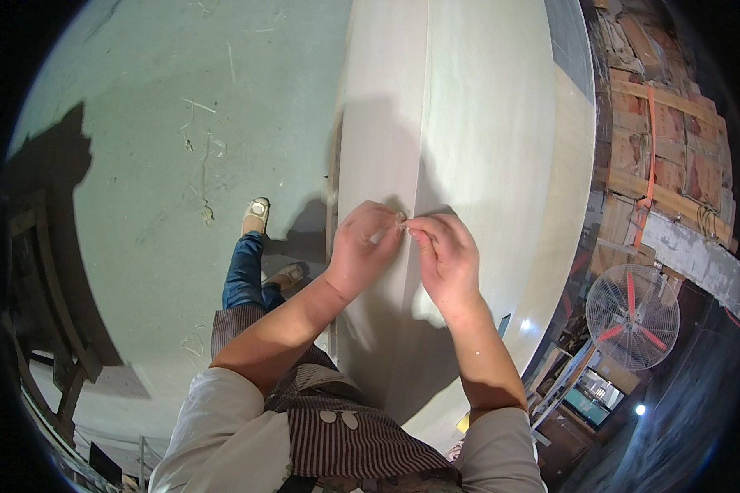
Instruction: The person uses a small blade to carefully cut and peel off strips of tape from the edges of large flat panels. They move between different workstations in a workshop, repeating the same peeling action on multiple surfaces.
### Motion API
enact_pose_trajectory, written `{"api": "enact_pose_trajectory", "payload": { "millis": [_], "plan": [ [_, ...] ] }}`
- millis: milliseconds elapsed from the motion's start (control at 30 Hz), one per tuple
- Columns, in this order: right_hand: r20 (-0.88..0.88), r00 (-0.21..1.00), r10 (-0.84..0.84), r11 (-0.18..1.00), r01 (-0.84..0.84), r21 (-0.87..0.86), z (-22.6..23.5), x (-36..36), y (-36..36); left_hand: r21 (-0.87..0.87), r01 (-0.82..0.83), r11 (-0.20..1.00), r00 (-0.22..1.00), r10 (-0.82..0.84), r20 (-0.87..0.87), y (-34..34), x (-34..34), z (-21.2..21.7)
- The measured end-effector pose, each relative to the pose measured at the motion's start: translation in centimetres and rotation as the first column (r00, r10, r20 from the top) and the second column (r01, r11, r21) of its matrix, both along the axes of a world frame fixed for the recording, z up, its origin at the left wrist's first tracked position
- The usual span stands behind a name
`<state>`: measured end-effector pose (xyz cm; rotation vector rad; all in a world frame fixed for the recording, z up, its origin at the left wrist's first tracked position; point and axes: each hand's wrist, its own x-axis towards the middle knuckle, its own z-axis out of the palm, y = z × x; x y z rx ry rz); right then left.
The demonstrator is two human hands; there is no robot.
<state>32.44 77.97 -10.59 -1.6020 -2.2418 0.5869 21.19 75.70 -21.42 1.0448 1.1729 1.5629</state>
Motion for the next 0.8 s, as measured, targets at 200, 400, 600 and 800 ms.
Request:
{"api": "enact_pose_trajectory", "payload": {
  "millis": [200,400,600,800],
  "plan": [
    [-0.008,1.000,-0.007,1.000,0.007,0.005,-0.3,0.6,-1.6,-0.033,0.029,0.999,1.000,-0.029,0.002,-1.5,0.1,0.1],
    [0.031,0.999,0.029,0.999,-0.030,0.044,0.0,0.8,-3.4,-0.015,0.030,0.999,0.999,-0.030,-0.011,-3.5,0.5,0.1],
    [0.030,1.000,0.005,0.999,-0.007,0.043,-0.1,1.4,-6.0,0.006,0.032,0.999,0.999,-0.032,-0.016,-5.8,0.7,0.3],
    [0.020,1.000,0.000,0.998,-0.001,0.058,-0.1,1.6,-7.8,0.008,0.048,0.999,0.998,-0.049,0.029,-7.5,1.0,0.3]
  ]
}}
